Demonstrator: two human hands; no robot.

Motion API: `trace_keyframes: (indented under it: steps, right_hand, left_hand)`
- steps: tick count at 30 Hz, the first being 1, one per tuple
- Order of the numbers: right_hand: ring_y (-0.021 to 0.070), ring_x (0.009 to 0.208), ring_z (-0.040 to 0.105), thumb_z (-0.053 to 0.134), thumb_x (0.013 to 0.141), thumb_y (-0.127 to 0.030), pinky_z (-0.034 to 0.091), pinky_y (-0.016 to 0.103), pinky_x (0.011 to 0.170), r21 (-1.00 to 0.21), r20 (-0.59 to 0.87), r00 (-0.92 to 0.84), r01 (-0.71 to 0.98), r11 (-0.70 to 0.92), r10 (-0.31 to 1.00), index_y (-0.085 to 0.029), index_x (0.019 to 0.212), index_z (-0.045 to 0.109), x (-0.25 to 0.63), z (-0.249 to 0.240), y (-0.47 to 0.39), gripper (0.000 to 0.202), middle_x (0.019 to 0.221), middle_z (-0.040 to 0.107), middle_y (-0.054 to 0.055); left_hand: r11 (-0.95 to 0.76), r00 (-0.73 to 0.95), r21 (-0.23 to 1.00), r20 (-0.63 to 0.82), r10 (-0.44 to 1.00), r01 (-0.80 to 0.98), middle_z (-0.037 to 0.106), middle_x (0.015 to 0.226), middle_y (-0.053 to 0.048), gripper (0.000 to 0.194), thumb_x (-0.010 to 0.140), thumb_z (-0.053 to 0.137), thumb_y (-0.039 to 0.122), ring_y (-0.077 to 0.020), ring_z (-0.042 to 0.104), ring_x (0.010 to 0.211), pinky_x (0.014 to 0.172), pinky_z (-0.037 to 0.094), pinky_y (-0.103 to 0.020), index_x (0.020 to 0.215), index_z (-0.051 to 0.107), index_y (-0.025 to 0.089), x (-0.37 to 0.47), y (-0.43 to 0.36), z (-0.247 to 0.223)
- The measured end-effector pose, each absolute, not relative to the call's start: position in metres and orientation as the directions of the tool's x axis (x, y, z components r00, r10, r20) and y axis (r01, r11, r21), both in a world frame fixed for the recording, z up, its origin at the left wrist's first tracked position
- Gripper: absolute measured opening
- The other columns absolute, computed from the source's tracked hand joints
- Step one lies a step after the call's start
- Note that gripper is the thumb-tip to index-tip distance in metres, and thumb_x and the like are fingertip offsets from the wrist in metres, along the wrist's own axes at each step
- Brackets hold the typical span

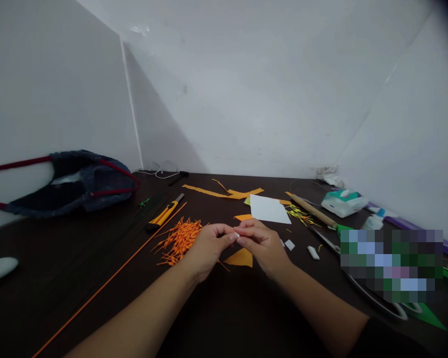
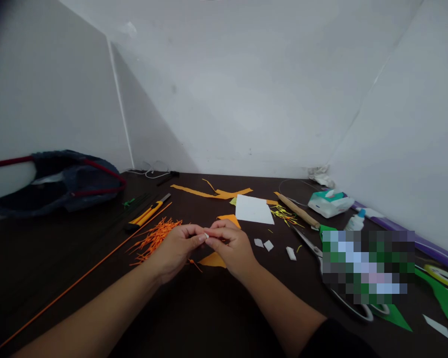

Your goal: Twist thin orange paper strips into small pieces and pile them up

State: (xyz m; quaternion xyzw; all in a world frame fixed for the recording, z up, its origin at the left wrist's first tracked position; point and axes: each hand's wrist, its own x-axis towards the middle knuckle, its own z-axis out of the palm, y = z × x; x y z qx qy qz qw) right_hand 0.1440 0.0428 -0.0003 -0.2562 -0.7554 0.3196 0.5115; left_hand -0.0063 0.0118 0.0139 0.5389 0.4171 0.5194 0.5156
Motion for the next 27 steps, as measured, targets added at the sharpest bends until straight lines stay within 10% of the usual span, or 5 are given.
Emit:
trace_keyframes:
  steps: [12, 27]
  right_hand:
    - [0.0181, 0.081, 0.053, 0.050, 0.078, -0.014, 0.045, 0.035, 0.071, -0.422, 0.827, -0.256, 0.309, 0.853, 0.501, -0.021, 0.084, 0.061, 0.1385, -0.0008, 0.0355, 0.015, 0.083, 0.054, 0.005]
    - [0.0147, 0.070, 0.056, 0.066, 0.064, -0.017, 0.048, 0.031, 0.064, -0.838, 0.543, -0.294, -0.120, 0.533, 0.787, -0.022, 0.074, 0.062, 0.1389, -0.0009, 0.0418, 0.012, 0.073, 0.056, 0.001]
  left_hand:
    - [0.025, 0.128, 0.974, 0.004, 0.992, -0.224, 0.055, 0.059, 0.001, 0.012, 0.069, 0.062, 0.025, -0.0077, 0.046, 0.053, 0.054, 0.034, -0.021, 0.066, 0.060, 0.013, -0.0041, 0.0104, 0.0146]
    - [0.016, 0.208, 0.973, 0.032, 0.978, -0.229, 0.050, 0.055, 0.002, 0.015, 0.067, 0.062, 0.027, -0.0074, 0.041, 0.050, 0.050, 0.027, -0.022, 0.064, 0.056, 0.014, -0.0077, 0.0080, 0.0192]
